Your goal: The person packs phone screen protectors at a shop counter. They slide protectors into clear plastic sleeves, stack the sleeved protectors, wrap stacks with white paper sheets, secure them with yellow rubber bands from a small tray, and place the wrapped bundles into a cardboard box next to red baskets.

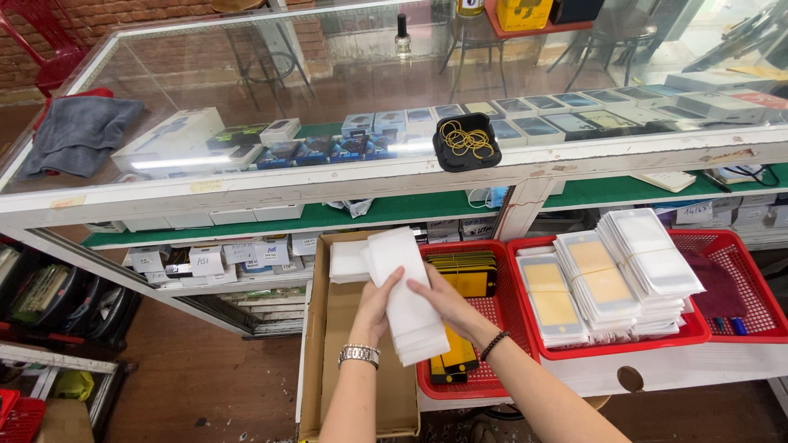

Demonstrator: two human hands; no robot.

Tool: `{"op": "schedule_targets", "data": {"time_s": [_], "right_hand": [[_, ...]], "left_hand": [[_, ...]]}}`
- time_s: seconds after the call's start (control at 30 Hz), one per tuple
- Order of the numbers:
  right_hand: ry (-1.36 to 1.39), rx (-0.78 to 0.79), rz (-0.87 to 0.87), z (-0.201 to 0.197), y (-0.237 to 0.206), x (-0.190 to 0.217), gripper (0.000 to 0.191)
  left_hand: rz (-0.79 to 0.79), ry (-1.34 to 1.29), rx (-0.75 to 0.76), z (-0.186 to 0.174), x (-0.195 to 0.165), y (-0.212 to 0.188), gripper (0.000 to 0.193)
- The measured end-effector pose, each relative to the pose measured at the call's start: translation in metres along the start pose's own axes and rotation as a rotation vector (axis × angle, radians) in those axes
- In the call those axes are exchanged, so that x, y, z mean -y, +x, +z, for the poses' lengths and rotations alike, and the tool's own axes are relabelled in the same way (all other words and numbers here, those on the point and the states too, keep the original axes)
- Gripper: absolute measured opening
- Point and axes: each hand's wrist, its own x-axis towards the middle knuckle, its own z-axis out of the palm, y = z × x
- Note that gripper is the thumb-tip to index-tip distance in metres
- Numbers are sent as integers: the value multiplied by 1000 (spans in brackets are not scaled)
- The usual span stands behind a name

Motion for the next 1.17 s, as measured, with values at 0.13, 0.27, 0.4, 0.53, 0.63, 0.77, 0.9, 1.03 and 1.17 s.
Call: {"op": "schedule_targets", "data": {"time_s": [0.13, 0.27, 0.4, 0.53, 0.63, 0.77, 0.9, 1.03, 1.17], "right_hand": [[-153, -27, 64, -20, -13, 6, 67], [-154, 64, -44, -51, -26, 4, 67], [347, 47, 38, -68, -41, -3, 69], [990, -62, 214, -67, -64, -13, 86], [1126, -89, 146, -64, -71, -10, 90], [1140, -106, 125, -70, -69, -2, 98], [1152, -42, 122, -79, -61, -9, 100], [427, -300, -49, -107, -43, 2, 88], [39, -208, -135, -107, -44, 15, 79]], "left_hand": [[83, 45, -98, 23, 20, 5, 59], [150, 1, -114, 38, 20, 5, 50], [353, -34, -16, 61, 6, -6, 44], [413, 14, 65, 96, 3, -26, 41], [388, 113, 104, 111, 11, -44, 42], [400, 233, 126, 120, 15, -50, 43], [383, 178, 31, 124, 26, -44, 42], [328, 141, 12, 117, 34, -34, 45], [343, 177, 63, 120, 53, -22, 56]]}}
